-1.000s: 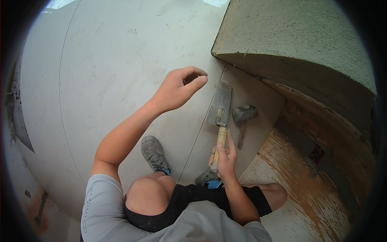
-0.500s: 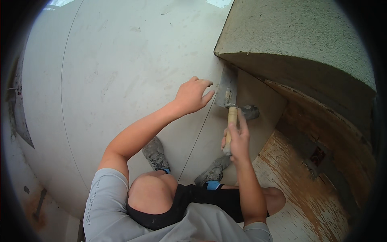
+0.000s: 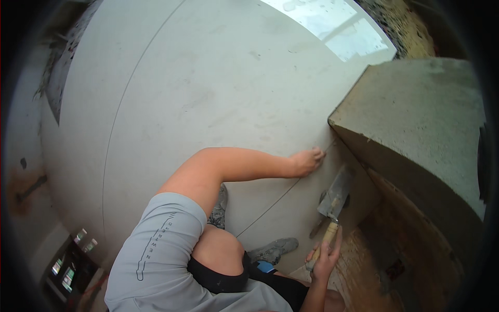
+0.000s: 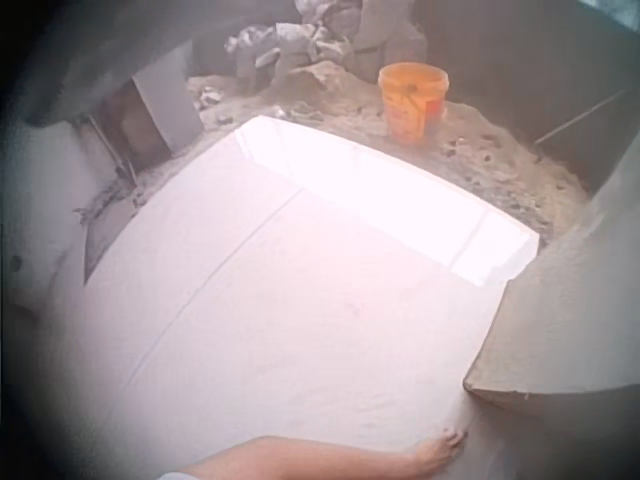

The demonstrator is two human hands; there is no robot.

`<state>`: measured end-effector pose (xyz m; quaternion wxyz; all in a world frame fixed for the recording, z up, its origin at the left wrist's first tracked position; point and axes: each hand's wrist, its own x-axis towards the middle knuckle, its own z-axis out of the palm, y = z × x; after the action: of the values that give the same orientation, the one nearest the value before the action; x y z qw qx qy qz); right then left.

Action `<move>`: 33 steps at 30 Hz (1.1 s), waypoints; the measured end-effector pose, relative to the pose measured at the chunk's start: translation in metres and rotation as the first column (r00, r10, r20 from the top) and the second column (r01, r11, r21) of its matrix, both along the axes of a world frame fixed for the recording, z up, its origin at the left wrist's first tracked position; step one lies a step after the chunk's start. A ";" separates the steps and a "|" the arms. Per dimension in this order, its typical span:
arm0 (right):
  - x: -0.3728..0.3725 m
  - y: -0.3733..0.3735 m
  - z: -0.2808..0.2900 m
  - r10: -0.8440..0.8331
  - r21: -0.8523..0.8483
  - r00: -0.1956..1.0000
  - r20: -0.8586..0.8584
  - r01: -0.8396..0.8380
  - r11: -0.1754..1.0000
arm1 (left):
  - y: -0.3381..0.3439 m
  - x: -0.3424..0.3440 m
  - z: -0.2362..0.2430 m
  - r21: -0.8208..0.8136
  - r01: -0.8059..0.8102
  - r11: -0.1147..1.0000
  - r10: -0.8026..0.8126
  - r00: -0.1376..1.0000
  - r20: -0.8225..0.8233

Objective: The person uses a rubber mallet and a trowel to tap and adjust floor tiles into place. They repeatedly strike the tiles to ensure they are level and properly seated within the grid layout.

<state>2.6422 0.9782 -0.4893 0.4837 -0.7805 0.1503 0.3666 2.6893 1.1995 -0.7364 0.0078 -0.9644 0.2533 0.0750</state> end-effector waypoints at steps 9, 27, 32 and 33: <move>-0.003 0.012 -0.037 0.334 -0.019 0.941 0.055 -0.333 0.943 | -0.035 -0.143 0.092 -0.638 -0.673 0.375 -0.585 0.362 -0.726; 0.092 -0.062 -0.155 0.037 -0.555 0.988 -0.151 -0.116 0.824 | 0.059 -0.347 0.142 -0.511 -0.370 -0.776 0.573 -0.077 -0.816; 0.080 -0.066 -0.220 0.255 -0.577 0.965 0.059 -0.176 0.798 | 0.059 -0.431 0.137 -0.573 -0.417 -0.705 0.708 -0.359 -0.609; 0.075 -0.061 -0.221 0.282 -0.551 0.952 0.121 -0.172 0.816 | 0.053 -0.441 0.131 -0.574 -0.420 -0.703 0.710 -0.373 -0.597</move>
<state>2.7173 0.9175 -0.7100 0.2122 -0.9287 0.1031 0.2861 2.2482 1.2527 -0.6051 -0.4391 -0.5573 -0.6633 -0.2381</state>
